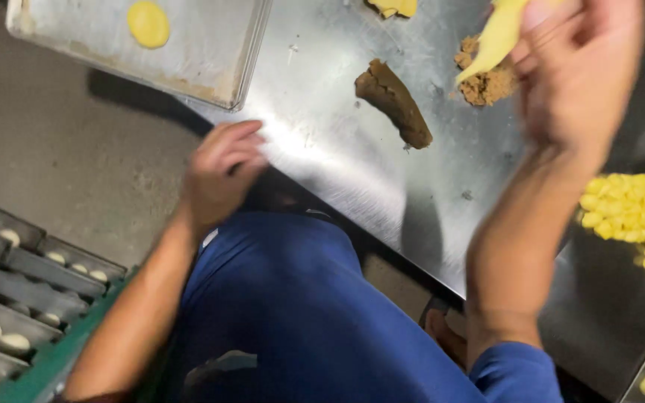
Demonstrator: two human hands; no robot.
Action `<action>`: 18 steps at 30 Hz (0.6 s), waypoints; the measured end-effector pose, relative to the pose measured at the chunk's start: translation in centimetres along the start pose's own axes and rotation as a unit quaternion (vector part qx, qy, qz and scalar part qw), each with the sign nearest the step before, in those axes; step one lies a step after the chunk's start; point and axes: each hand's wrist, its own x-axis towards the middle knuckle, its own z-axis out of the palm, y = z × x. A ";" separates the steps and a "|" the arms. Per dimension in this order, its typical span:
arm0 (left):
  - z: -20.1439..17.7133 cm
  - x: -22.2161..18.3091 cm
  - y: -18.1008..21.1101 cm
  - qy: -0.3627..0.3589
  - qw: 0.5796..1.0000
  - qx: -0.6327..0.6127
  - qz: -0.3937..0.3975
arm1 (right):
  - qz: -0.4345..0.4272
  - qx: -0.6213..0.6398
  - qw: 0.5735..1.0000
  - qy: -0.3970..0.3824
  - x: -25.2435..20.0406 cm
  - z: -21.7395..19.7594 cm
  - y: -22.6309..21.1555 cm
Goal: Preparing and molding dough pieces with filling on a production table in a bakery.
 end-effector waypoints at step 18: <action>3.5 8.7 0.8 -0.239 0.944 -0.224 -0.048 | 0.130 0.141 0.971 0.145 -13.3 18.0 1.7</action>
